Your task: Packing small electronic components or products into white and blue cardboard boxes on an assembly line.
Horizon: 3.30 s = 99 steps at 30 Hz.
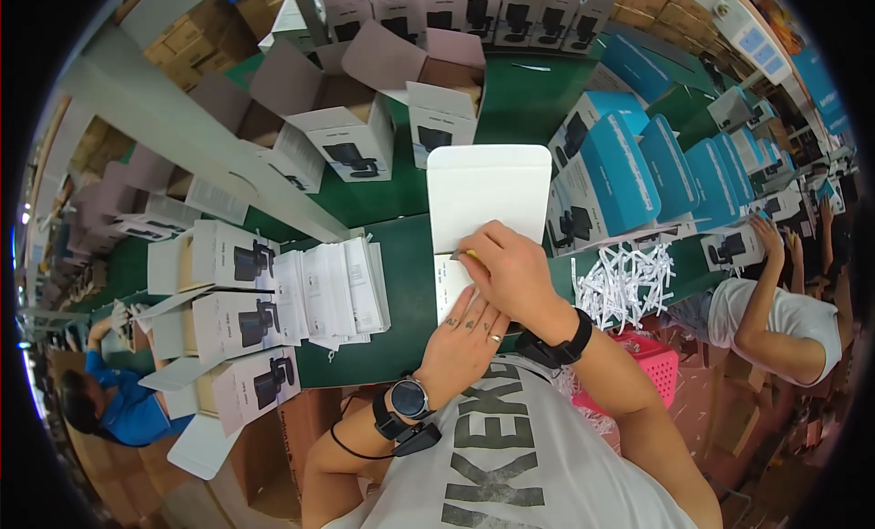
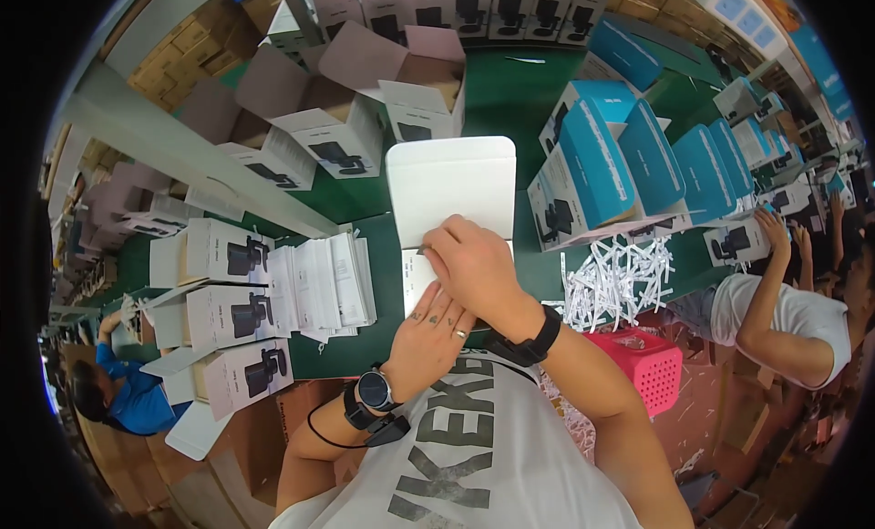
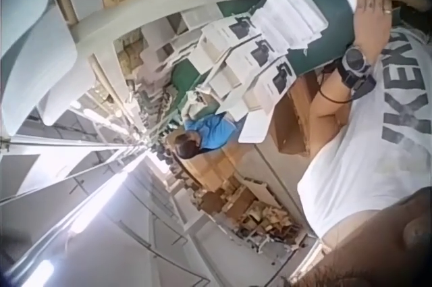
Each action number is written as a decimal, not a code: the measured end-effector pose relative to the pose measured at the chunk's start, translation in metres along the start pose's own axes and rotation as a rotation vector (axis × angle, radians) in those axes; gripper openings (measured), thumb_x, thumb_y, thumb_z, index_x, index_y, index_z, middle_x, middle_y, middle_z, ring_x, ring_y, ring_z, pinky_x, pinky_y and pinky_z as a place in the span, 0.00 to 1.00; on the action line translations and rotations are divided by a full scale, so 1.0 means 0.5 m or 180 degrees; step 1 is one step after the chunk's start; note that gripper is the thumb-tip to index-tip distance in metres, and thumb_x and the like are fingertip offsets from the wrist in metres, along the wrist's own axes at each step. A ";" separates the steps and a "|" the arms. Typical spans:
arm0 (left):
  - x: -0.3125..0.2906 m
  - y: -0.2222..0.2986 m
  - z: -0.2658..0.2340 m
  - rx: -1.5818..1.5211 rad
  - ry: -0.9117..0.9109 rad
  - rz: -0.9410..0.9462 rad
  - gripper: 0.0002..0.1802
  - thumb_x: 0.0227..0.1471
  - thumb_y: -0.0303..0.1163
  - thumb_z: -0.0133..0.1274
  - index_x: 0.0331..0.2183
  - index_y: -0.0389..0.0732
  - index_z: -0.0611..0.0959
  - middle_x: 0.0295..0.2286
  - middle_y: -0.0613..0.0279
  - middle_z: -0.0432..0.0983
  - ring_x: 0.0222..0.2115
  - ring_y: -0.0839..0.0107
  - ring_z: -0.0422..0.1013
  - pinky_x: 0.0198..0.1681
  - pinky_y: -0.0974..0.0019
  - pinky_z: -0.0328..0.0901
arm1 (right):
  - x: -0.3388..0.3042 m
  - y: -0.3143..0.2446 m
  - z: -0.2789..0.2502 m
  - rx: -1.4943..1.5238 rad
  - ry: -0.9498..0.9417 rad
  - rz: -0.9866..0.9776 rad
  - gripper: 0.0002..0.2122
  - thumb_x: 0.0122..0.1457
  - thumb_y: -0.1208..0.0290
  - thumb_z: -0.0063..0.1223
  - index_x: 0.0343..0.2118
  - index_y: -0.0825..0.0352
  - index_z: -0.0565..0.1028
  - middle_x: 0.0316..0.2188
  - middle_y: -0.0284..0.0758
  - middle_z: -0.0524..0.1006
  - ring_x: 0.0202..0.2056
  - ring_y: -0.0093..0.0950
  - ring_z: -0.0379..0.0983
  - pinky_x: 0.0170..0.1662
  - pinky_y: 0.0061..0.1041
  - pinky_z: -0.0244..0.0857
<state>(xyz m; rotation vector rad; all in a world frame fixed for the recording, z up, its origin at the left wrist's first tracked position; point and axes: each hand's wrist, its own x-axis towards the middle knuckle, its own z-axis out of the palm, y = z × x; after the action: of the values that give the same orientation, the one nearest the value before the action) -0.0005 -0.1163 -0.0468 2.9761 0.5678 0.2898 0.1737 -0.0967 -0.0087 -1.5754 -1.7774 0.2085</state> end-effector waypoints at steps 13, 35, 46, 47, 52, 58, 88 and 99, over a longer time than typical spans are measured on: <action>-0.028 -0.014 0.010 -0.0305 0.0163 -0.0005 0.26 0.55 0.32 0.51 0.55 0.36 0.79 0.52 0.47 0.77 0.58 0.53 0.70 0.67 0.48 0.58 | 0.011 -0.020 0.038 0.0543 -0.0280 -0.0274 0.08 0.51 0.72 0.67 0.35 0.61 0.80 0.31 0.33 0.77 0.31 0.38 0.78 0.33 0.35 0.72; -0.008 -0.025 -0.009 -0.0003 0.0759 0.0149 0.30 0.53 0.30 0.53 0.59 0.34 0.76 0.62 0.47 0.69 0.65 0.53 0.63 0.70 0.52 0.56 | -0.196 0.027 -0.176 -0.0106 0.0640 0.1333 0.05 0.66 0.78 0.53 0.43 0.70 0.74 0.33 0.36 0.75 0.34 0.28 0.73 0.42 0.27 0.68; 0.007 -0.046 -0.018 -0.0064 0.0263 0.0298 0.34 0.55 0.29 0.52 0.63 0.33 0.70 0.67 0.47 0.60 0.68 0.53 0.58 0.71 0.53 0.52 | -0.113 0.010 -0.115 0.1409 0.0595 0.1877 0.19 0.75 0.63 0.45 0.60 0.70 0.73 0.33 0.28 0.78 0.25 0.16 0.69 0.26 0.18 0.57; 0.009 -0.046 -0.018 -0.0050 0.0284 0.0309 0.34 0.55 0.29 0.52 0.63 0.32 0.70 0.68 0.47 0.59 0.69 0.53 0.57 0.72 0.52 0.52 | -0.077 0.003 -0.083 0.1714 0.1088 0.2046 0.20 0.76 0.61 0.44 0.62 0.70 0.71 0.36 0.30 0.80 0.26 0.15 0.69 0.26 0.16 0.56; 0.007 -0.053 -0.014 0.0161 0.0556 0.0313 0.33 0.54 0.33 0.57 0.61 0.36 0.73 0.64 0.47 0.65 0.65 0.53 0.64 0.68 0.53 0.59 | -0.109 0.070 -0.058 0.3085 0.1243 0.2327 0.22 0.77 0.59 0.42 0.65 0.69 0.67 0.49 0.36 0.82 0.29 0.13 0.69 0.29 0.14 0.58; -0.007 -0.048 -0.058 -0.2034 0.0753 -0.0135 0.26 0.52 0.42 0.65 0.49 0.40 0.82 0.47 0.52 0.79 0.47 0.50 0.75 0.52 0.52 0.70 | -0.221 0.040 -0.114 0.1781 -0.0262 0.1592 0.19 0.74 0.65 0.44 0.62 0.71 0.69 0.54 0.40 0.81 0.35 0.23 0.77 0.41 0.23 0.71; -0.022 -0.102 -0.021 -0.3061 0.0628 0.0056 0.23 0.52 0.42 0.67 0.47 0.43 0.83 0.52 0.53 0.75 0.55 0.45 0.68 0.56 0.47 0.66 | 0.005 -0.058 -0.086 0.1493 -0.1518 -0.0753 0.08 0.54 0.78 0.65 0.36 0.67 0.79 0.36 0.39 0.78 0.35 0.35 0.77 0.38 0.29 0.70; -0.031 -0.059 -0.079 -0.4203 0.1319 -0.1393 0.48 0.43 0.33 0.73 0.65 0.40 0.71 0.64 0.42 0.62 0.66 0.47 0.59 0.70 0.51 0.51 | -0.239 0.027 -0.265 0.0886 -0.0040 0.1243 0.20 0.47 0.78 0.70 0.46 0.66 0.81 0.34 0.33 0.78 0.29 0.23 0.69 0.33 0.21 0.63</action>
<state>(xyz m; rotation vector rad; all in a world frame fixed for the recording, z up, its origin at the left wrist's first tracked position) -0.0334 -0.0923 -0.0145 1.4908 0.6619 0.8286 0.2621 -0.2479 0.0289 -1.6987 -1.3640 0.6248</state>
